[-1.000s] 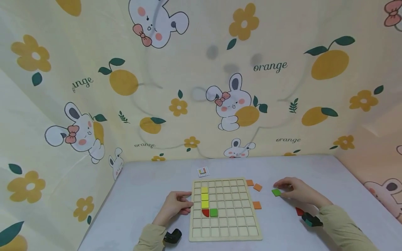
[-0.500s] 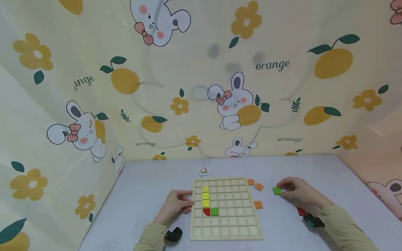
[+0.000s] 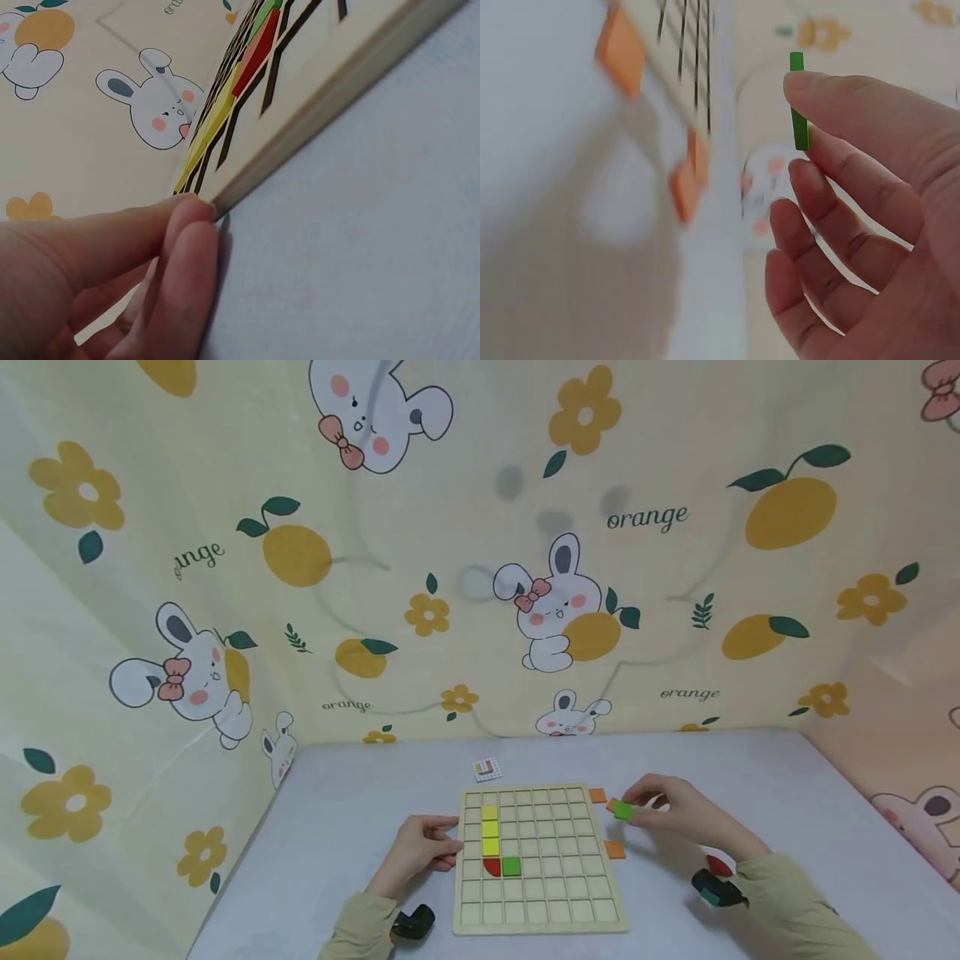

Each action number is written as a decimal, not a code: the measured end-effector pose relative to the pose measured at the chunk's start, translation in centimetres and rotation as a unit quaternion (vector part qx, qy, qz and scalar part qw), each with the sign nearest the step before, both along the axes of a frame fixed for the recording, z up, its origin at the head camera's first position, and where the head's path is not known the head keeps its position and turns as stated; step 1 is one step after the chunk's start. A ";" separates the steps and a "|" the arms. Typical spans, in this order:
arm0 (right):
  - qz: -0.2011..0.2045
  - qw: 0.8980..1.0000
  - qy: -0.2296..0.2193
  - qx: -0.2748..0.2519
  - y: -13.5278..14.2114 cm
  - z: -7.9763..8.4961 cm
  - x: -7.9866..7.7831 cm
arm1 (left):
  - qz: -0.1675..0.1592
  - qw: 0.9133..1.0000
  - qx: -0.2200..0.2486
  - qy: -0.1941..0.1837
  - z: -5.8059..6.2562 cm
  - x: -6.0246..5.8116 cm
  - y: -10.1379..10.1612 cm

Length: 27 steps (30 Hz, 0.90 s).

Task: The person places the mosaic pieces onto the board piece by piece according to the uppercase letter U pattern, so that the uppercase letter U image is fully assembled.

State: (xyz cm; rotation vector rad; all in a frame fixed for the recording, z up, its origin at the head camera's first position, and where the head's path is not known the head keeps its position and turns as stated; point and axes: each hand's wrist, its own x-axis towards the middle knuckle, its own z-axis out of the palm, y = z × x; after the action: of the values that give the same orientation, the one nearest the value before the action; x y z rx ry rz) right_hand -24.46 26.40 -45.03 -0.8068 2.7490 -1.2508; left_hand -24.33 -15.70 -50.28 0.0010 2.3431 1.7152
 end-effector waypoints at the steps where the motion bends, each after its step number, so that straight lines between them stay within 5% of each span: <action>1: 0.010 1.000 -0.002 -0.004 -0.6 0.1 0.1 | 0.001 1.000 0.000 0.000 0.0 0.0 0.0; 20: 0.103 0.991 -0.080 -0.024 -11.0 -3.3 2.0 | 0.004 1.000 0.001 0.004 -0.3 -0.1 0.0; 27: 0.102 0.993 -0.052 -0.014 -12.4 -4.1 1.8 | 0.003 1.000 -0.002 0.003 -0.1 0.0 -0.1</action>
State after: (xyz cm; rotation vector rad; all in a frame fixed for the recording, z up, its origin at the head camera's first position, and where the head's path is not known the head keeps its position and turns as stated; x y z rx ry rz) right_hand -22.64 14.02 -49.17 -0.9666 2.5003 -1.2548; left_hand -24.36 -15.79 -50.40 -0.0021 2.3532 1.7163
